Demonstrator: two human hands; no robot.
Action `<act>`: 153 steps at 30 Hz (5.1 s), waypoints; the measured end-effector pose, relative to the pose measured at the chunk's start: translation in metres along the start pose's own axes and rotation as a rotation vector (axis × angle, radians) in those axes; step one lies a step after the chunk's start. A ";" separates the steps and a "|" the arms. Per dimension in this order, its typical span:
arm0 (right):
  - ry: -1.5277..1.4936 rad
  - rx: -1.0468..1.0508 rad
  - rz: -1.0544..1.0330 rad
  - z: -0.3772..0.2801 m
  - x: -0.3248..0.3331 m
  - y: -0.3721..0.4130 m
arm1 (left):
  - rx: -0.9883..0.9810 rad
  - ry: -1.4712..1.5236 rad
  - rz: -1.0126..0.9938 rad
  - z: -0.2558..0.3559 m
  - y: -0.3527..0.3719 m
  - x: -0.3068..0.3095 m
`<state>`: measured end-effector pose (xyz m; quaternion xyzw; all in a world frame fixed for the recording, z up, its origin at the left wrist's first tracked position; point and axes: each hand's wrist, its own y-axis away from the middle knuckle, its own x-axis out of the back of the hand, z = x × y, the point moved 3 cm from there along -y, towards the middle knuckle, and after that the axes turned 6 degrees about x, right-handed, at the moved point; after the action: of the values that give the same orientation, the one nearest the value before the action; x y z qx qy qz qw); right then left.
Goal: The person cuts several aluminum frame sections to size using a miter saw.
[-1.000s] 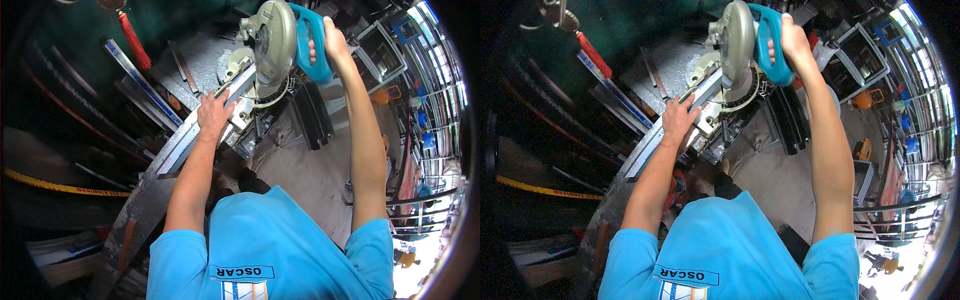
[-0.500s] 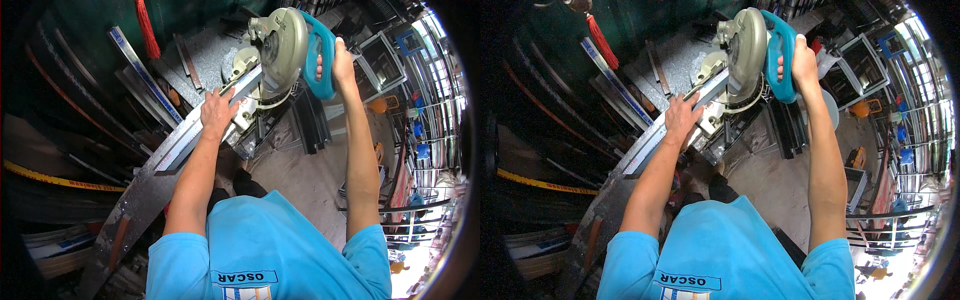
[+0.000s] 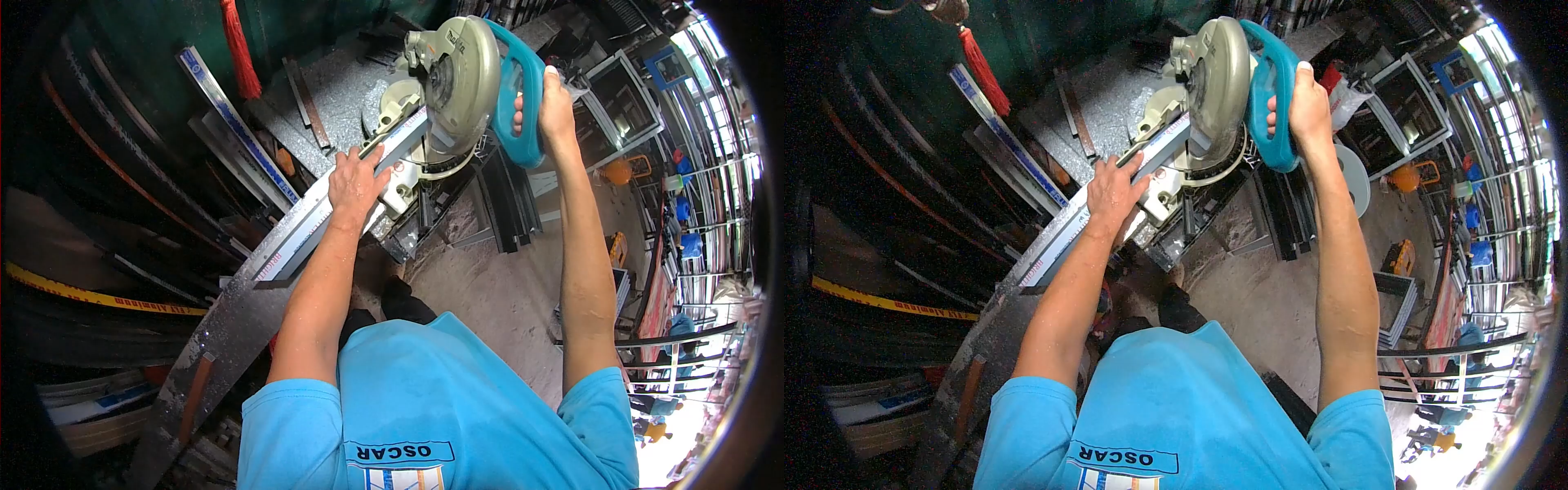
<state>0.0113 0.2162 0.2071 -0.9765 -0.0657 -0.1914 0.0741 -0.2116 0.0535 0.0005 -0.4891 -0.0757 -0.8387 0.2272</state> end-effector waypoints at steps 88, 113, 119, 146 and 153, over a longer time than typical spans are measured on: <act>0.539 0.342 0.177 -0.050 0.010 -0.086 | -0.140 -0.043 -0.008 -0.008 0.013 0.009; 0.148 0.516 -0.443 0.062 0.069 0.091 | 0.106 0.595 -0.713 -0.007 0.125 0.095; -0.054 0.505 -0.330 0.146 0.053 0.202 | 0.060 0.659 -0.875 0.005 0.146 0.061; -0.642 -0.099 -0.159 0.253 0.227 0.298 | 0.187 0.516 -1.103 0.169 0.199 -0.022; -0.804 -0.138 -0.109 0.319 0.330 0.327 | -0.050 0.519 -1.266 0.222 0.191 -0.118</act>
<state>0.4816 -0.0173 0.0020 -0.9713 -0.1280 0.1978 -0.0336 0.0991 -0.0018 -0.0058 -0.1387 -0.2709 -0.9015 -0.3076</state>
